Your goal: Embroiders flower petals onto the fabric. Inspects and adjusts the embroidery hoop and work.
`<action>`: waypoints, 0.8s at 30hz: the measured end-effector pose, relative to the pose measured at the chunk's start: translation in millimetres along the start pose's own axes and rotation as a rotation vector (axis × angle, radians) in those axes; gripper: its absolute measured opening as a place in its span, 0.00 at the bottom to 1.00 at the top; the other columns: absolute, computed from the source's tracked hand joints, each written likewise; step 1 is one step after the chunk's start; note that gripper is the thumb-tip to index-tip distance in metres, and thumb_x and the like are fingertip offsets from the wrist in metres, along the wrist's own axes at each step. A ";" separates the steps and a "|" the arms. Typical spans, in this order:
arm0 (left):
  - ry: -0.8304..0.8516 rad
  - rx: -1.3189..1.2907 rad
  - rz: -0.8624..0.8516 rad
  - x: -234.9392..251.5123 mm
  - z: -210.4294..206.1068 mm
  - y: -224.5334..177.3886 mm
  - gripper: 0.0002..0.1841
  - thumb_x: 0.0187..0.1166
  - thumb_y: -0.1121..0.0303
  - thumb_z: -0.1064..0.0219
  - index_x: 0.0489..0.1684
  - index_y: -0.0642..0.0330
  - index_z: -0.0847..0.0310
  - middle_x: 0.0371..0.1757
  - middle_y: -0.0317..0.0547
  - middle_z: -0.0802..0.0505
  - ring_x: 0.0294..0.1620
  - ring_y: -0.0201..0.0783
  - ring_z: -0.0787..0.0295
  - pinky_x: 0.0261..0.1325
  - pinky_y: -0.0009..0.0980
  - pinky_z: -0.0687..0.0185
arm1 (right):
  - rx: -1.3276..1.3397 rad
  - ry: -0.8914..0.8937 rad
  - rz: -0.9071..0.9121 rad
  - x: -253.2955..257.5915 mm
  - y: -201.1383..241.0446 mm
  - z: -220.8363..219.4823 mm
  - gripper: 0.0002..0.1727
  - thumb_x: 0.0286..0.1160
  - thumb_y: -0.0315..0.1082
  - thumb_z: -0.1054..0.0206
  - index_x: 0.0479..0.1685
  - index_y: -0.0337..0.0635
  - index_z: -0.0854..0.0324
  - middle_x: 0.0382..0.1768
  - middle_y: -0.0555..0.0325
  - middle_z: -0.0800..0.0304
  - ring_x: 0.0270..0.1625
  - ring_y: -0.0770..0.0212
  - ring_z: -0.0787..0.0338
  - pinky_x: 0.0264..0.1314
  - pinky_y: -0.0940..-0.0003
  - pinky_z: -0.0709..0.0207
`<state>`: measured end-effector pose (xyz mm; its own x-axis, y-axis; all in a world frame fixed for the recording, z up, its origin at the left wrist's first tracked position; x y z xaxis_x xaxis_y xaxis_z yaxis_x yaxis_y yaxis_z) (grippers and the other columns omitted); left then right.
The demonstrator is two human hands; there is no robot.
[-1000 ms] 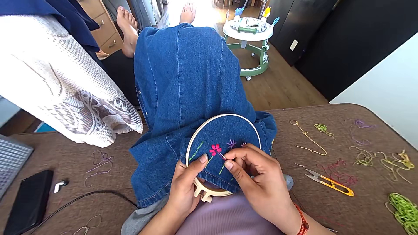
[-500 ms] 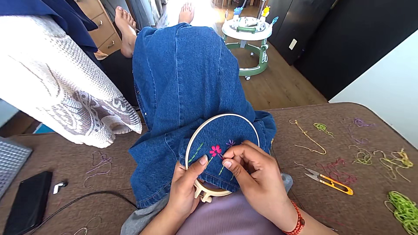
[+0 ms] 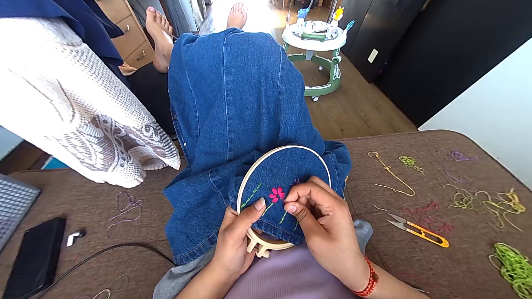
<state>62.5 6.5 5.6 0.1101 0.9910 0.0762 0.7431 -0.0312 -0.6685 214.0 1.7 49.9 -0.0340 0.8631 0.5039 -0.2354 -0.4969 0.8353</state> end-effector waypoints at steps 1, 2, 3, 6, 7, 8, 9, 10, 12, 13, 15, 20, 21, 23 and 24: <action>0.015 0.005 -0.012 0.0 -0.8 -0.6 0.13 0.75 0.67 0.26 0.53 0.61 0.13 0.46 0.53 0.03 0.47 0.41 0.03 0.56 0.40 0.07 | 0.000 -0.005 0.003 -0.3 0.3 0.0 0.03 0.78 0.33 0.32 0.37 0.48 0.14 0.34 0.67 0.21 0.29 0.78 0.20 0.30 0.86 0.21; 0.024 0.010 -0.022 -0.2 -1.5 -1.1 0.13 0.75 0.67 0.26 0.53 0.60 0.13 0.46 0.53 0.03 0.48 0.40 0.03 0.56 0.40 0.07 | 0.001 -0.010 0.003 -0.4 0.5 -0.1 0.03 0.78 0.33 0.32 0.37 0.48 0.14 0.34 0.67 0.21 0.29 0.78 0.20 0.30 0.86 0.21; 0.031 0.015 -0.030 -0.2 -2.0 -1.7 0.13 0.76 0.67 0.26 0.54 0.60 0.13 0.47 0.53 0.03 0.48 0.40 0.03 0.57 0.39 0.07 | 0.004 -0.013 0.003 -0.3 0.7 0.0 0.03 0.78 0.34 0.31 0.37 0.48 0.14 0.34 0.67 0.21 0.29 0.78 0.20 0.30 0.87 0.21; 0.050 0.048 -0.067 -0.3 -3.3 -3.6 0.12 0.77 0.67 0.28 0.54 0.59 0.13 0.47 0.51 0.03 0.48 0.38 0.03 0.57 0.38 0.08 | 0.039 -0.011 -0.008 1.7 1.2 1.1 0.04 0.77 0.36 0.28 0.37 0.47 0.15 0.32 0.67 0.19 0.26 0.78 0.21 0.27 0.87 0.23; 0.062 0.073 -0.092 -0.4 -4.1 -4.5 0.11 0.78 0.67 0.28 0.55 0.58 0.13 0.48 0.49 0.03 0.49 0.37 0.03 0.58 0.37 0.08 | 0.072 -0.010 -0.015 3.0 1.9 1.6 0.05 0.75 0.36 0.26 0.37 0.47 0.15 0.31 0.67 0.18 0.24 0.77 0.21 0.25 0.86 0.23; 0.084 0.111 -0.126 -0.7 -5.3 -5.7 0.11 0.79 0.67 0.29 0.56 0.56 0.12 0.48 0.47 0.03 0.50 0.35 0.04 0.59 0.36 0.09 | 0.108 -0.004 -0.021 5.0 3.5 1.9 0.06 0.74 0.36 0.25 0.38 0.47 0.16 0.29 0.67 0.17 0.23 0.77 0.21 0.24 0.85 0.23; 0.112 0.148 -0.165 -1.3 -7.0 -7.0 0.11 0.80 0.67 0.30 0.57 0.55 0.12 0.50 0.45 0.03 0.52 0.34 0.05 0.61 0.35 0.09 | 0.136 0.009 -0.021 7.7 6.2 2.0 0.08 0.72 0.36 0.23 0.40 0.47 0.17 0.26 0.66 0.16 0.22 0.76 0.20 0.23 0.85 0.23; 0.131 0.185 -0.203 -2.0 -8.3 -8.3 0.11 0.81 0.68 0.31 0.58 0.54 0.12 0.50 0.43 0.03 0.53 0.32 0.05 0.62 0.34 0.10 | 0.133 0.030 -0.009 10.7 9.8 2.2 0.10 0.71 0.37 0.22 0.42 0.47 0.18 0.25 0.66 0.15 0.22 0.76 0.19 0.23 0.85 0.23; 0.148 0.250 -0.263 -2.9 -10.3 -10.4 0.10 0.82 0.68 0.33 0.57 0.51 0.11 0.49 0.38 0.03 0.52 0.28 0.06 0.62 0.30 0.11 | -0.014 0.071 0.069 16.7 20.5 3.5 0.12 0.71 0.40 0.21 0.47 0.49 0.16 0.29 0.70 0.16 0.26 0.78 0.19 0.26 0.86 0.23; 0.151 0.278 -0.283 -3.0 -11.0 -11.2 0.10 0.82 0.68 0.33 0.56 0.50 0.11 0.49 0.37 0.03 0.51 0.27 0.06 0.61 0.28 0.11 | -0.151 0.080 0.119 18.9 26.9 4.0 0.11 0.73 0.43 0.23 0.48 0.52 0.13 0.34 0.72 0.18 0.31 0.80 0.19 0.29 0.87 0.23; 0.167 0.333 -0.309 -3.5 -12.5 -12.4 0.09 0.84 0.67 0.34 0.55 0.50 0.11 0.49 0.35 0.03 0.51 0.26 0.07 0.61 0.27 0.11 | -0.347 0.080 0.207 21.3 40.2 3.3 0.05 0.76 0.43 0.28 0.41 0.57 0.09 0.40 0.73 0.20 0.42 0.79 0.19 0.39 0.85 0.23; 0.173 0.306 -0.280 -3.8 -12.3 -11.5 0.09 0.84 0.66 0.34 0.55 0.50 0.11 0.48 0.35 0.03 0.51 0.26 0.07 0.60 0.27 0.12 | 0.200 0.193 0.205 27.0 60.4 9.2 0.10 0.90 0.39 0.41 0.40 0.45 0.21 0.34 0.65 0.14 0.41 0.71 0.10 0.47 0.73 0.11; 0.137 0.272 -0.243 -2.9 -9.6 -10.8 0.09 0.83 0.66 0.33 0.54 0.52 0.11 0.47 0.38 0.03 0.49 0.27 0.06 0.59 0.28 0.11 | 0.309 0.208 0.148 27.9 61.1 13.5 0.11 0.91 0.41 0.42 0.42 0.45 0.23 0.29 0.64 0.14 0.34 0.70 0.10 0.40 0.74 0.11; 0.051 0.200 -0.152 -1.5 -4.3 -8.6 0.09 0.80 0.66 0.30 0.52 0.54 0.10 0.46 0.44 0.03 0.48 0.32 0.04 0.56 0.33 0.08 | 0.357 0.203 0.072 28.5 58.7 25.8 0.10 0.91 0.42 0.42 0.44 0.48 0.24 0.24 0.67 0.22 0.24 0.75 0.19 0.28 0.81 0.20; 0.018 0.168 -0.117 -0.5 -2.4 -7.3 0.09 0.79 0.66 0.29 0.51 0.55 0.10 0.46 0.46 0.03 0.47 0.34 0.04 0.56 0.35 0.08 | 0.327 0.191 0.054 28.5 56.6 33.9 0.09 0.90 0.42 0.42 0.45 0.50 0.23 0.23 0.68 0.25 0.22 0.77 0.23 0.25 0.84 0.25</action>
<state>58.5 6.0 12.2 0.0421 0.9841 0.1728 0.6308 0.1080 -0.7684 232.6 -4.9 118.9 -0.2259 0.8209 0.5244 0.0932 -0.5177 0.8505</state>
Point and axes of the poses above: each hand's wrist, its own x-axis towards the middle knuckle, its own z-axis out of the back of the hand, y = z × x, the point moved 7 cm from there along x, towards the middle knuckle
